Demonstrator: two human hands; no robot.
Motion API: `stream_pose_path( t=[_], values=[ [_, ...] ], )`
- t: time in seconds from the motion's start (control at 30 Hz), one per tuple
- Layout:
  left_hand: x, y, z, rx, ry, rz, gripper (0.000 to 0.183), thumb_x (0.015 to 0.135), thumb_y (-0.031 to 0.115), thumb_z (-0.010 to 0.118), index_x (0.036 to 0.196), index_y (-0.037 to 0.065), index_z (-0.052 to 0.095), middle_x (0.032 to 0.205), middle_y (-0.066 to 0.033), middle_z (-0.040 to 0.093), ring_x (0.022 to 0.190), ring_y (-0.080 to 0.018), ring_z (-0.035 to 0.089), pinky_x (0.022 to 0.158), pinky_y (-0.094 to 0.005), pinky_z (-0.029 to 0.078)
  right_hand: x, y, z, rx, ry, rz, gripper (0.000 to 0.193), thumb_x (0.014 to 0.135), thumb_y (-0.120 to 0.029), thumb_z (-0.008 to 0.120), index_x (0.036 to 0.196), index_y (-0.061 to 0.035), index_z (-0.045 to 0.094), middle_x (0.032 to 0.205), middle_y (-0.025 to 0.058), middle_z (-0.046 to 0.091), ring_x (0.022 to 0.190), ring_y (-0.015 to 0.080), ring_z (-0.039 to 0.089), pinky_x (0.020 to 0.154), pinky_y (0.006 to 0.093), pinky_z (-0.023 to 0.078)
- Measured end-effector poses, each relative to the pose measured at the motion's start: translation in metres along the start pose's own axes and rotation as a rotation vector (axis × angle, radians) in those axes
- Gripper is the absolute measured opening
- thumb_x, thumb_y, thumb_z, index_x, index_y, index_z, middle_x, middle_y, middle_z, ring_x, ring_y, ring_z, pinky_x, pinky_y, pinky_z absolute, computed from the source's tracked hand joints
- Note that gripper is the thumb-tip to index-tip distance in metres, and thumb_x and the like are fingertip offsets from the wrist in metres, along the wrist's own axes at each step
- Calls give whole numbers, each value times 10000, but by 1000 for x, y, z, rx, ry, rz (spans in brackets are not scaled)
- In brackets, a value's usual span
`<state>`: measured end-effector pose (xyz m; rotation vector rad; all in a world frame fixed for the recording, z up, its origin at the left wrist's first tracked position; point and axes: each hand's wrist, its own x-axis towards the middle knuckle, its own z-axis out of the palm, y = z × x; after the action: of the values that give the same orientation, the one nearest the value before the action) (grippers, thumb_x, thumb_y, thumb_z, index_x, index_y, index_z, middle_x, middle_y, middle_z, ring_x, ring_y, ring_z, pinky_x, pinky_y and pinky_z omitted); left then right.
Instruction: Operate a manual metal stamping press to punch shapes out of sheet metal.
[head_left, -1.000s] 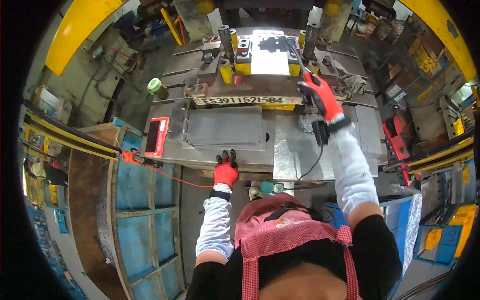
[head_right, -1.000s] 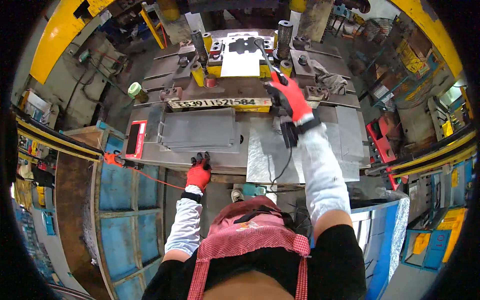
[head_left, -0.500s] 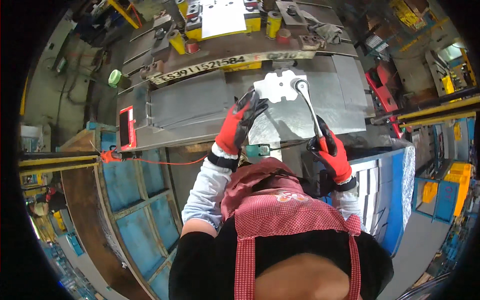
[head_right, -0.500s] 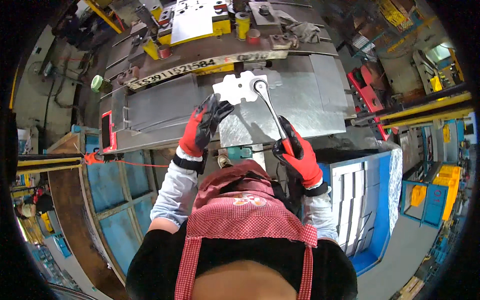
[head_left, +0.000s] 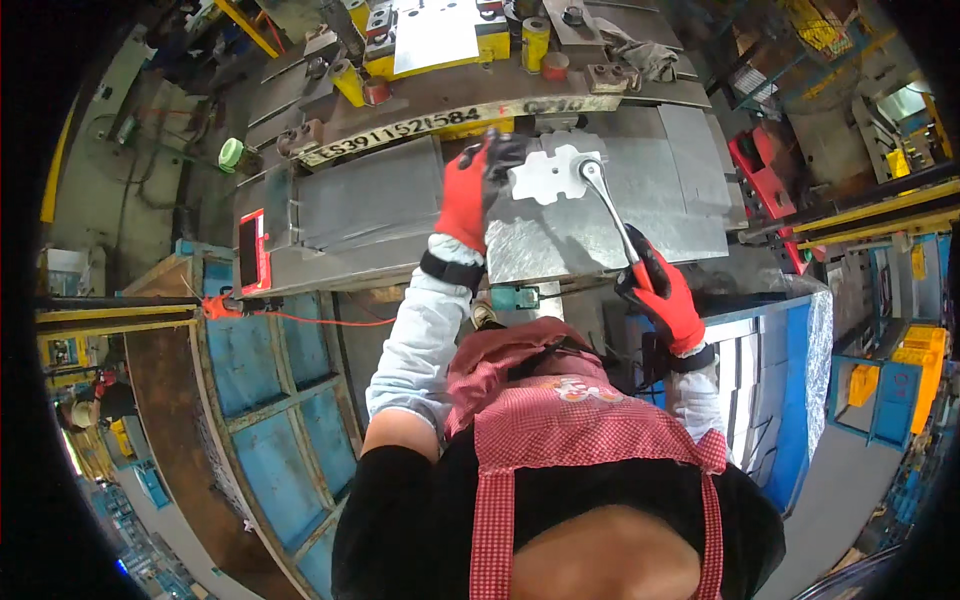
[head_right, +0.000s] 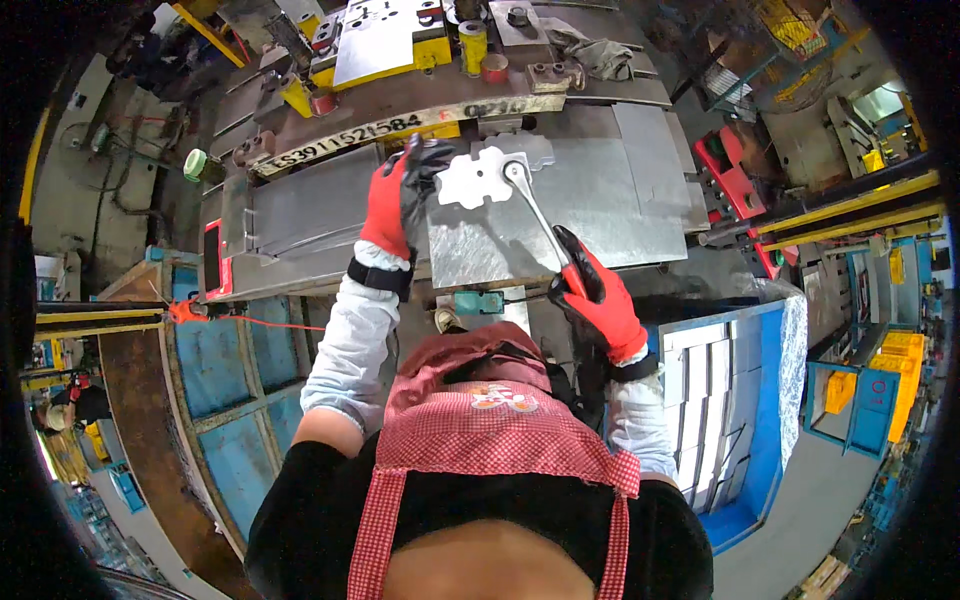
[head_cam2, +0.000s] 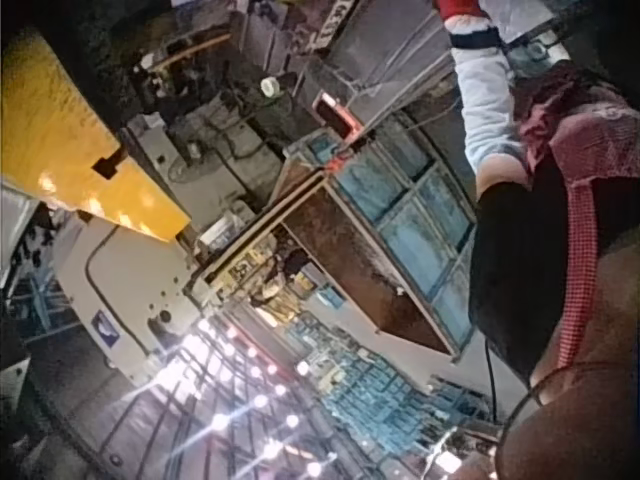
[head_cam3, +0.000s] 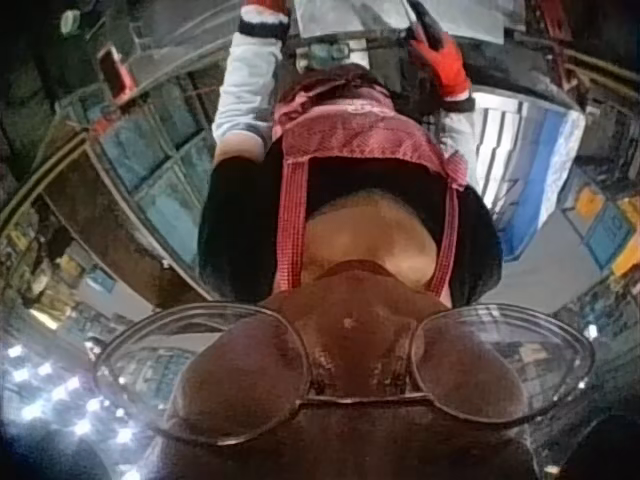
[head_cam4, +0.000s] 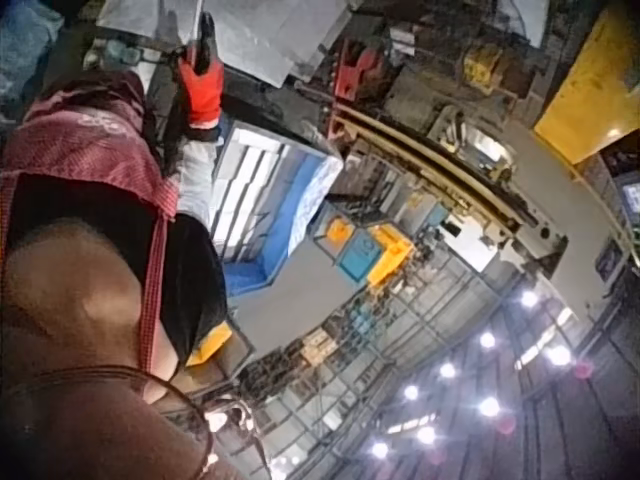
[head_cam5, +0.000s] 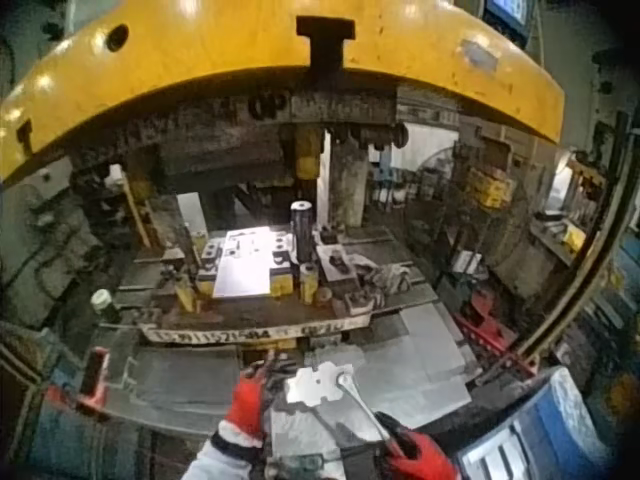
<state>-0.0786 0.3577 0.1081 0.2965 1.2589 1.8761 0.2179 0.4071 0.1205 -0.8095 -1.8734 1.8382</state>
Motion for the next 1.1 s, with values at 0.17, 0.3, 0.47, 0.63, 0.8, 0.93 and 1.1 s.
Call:
stream_pose_path(
  t=[0.17, 0.3, 0.47, 0.63, 0.8, 0.93, 1.1],
  values=[
    [-13, -8, -45, -101, -122, 55, 347, 892, 234, 474, 1117, -28, 503, 943, -98, 625, 841, -190, 607, 748, -282, 467, 44, 45, -15, 278, 222, 167, 355, 793, -151, 566, 1126, -58, 484, 711, 17, 570, 502, 77, 465, 456, 217, 380],
    [-8, -14, -75, 10, -85, 10, 348, 896, 257, 462, 1079, -30, 535, 947, -92, 627, 836, -160, 606, 752, -255, 463, 85, 85, -30, 184, 104, 134, 359, 803, -173, 581, 1134, -71, 486, 720, 2, 563, 529, 70, 469, 473, 213, 379],
    [37, 2, -74, -70, -121, 41, 345, 870, 316, 503, 1065, 33, 529, 954, -109, 612, 813, -207, 605, 715, -298, 478, 106, 80, -2, 408, 140, 247, 355, 801, -147, 570, 1134, -48, 501, 758, -8, 539, 605, 77, 515, 526, 233, 412],
    [107, 62, -31, -412, -196, -96, 376, 832, 369, 546, 1086, 97, 496, 984, -115, 580, 847, -256, 571, 748, -370, 459, 97, 68, -3, 257, 281, 214, 149, 783, -143, 551, 905, -80, 493, 634, 7, 511, 421, 56, 387, 376, 198, 317],
    [190, 44, -42, -646, -99, 23, 316, 820, 237, 587, 1075, 63, 520, 957, -118, 597, 761, -258, 599, 668, -340, 493, 80, 46, 6, 287, 291, 139, 313, 790, -115, 530, 1095, -74, 475, 649, 24, 518, 439, 65, 416, 384, 206, 344],
    [143, 56, -74, -66, 116, 434, 254, 734, 110, 654, 967, 30, 592, 842, -41, 608, 668, -130, 580, 611, -271, 476, 67, 22, 3, 168, 303, 53, 309, 770, -102, 550, 1064, -37, 479, 659, 32, 535, 474, 78, 460, 418, 221, 381],
    [33, 155, -151, 614, 227, 543, 174, 687, 35, 625, 860, 19, 612, 790, -28, 630, 700, -98, 538, 657, -258, 424, 60, -18, 7, -149, 175, -129, 683, 694, -14, 597, 1317, -34, 319, 669, 21, 520, 538, 77, 463, 531, 231, 426]
  ],
)
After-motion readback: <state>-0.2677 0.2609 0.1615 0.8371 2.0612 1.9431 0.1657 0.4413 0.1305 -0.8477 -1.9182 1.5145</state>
